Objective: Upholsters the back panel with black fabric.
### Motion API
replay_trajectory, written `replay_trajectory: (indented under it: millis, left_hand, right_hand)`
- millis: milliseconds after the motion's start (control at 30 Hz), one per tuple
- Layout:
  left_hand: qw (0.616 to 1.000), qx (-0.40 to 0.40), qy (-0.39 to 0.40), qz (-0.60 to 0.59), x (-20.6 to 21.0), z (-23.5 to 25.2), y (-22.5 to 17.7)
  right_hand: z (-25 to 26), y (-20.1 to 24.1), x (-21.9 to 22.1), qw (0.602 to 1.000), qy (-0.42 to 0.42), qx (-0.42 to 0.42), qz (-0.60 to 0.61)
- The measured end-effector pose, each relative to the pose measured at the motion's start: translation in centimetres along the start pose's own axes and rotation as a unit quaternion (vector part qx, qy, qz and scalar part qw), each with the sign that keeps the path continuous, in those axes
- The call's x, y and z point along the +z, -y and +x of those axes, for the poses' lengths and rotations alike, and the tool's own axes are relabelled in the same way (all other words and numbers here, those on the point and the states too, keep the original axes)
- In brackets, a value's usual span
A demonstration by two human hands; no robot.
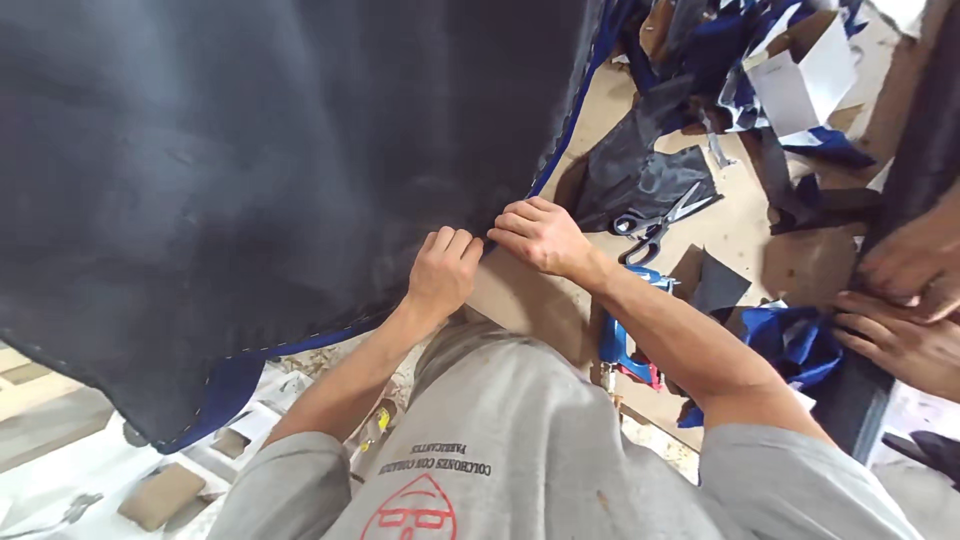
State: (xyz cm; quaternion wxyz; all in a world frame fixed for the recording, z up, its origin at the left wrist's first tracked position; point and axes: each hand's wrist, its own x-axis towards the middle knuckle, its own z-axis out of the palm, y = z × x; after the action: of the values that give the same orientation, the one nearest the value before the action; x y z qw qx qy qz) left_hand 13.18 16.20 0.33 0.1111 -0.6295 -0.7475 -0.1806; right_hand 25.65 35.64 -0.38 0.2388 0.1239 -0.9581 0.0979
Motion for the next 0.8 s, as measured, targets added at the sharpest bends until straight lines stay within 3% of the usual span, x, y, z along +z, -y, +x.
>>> replay_trajectory:
  millis: [200, 400, 600, 700, 800]
  left_hand:
    - [0.992, 0.034, 0.113, -0.054, -1.5, 0.5, 1.0]
    - [0.967, 0.127, 0.191, -0.109, -2.5, 1.9, 3.8]
    - [0.942, 0.212, 0.221, -0.134, -2.2, 3.5, 5.9]
    - [0.926, 0.236, 0.251, -0.153, -2.2, 4.7, 6.6]
    - [0.911, 0.26, 0.27, -0.17, -2.0, 5.6, 7.3]
  right_hand:
    - [-0.3, 0.0, -0.7, 0.998, 0.052, 0.023, -0.001]
    - [-1.2, 1.2, 0.0, 0.997, 0.033, 0.068, -0.019]
    - [-1.6, 3.4, -0.7, 0.979, 0.012, 0.201, -0.014]
    - [-3.0, 6.1, -4.0, 0.917, -0.051, 0.392, -0.05]
    - [-6.6, 10.1, -6.3, 0.776, -0.048, 0.617, -0.122]
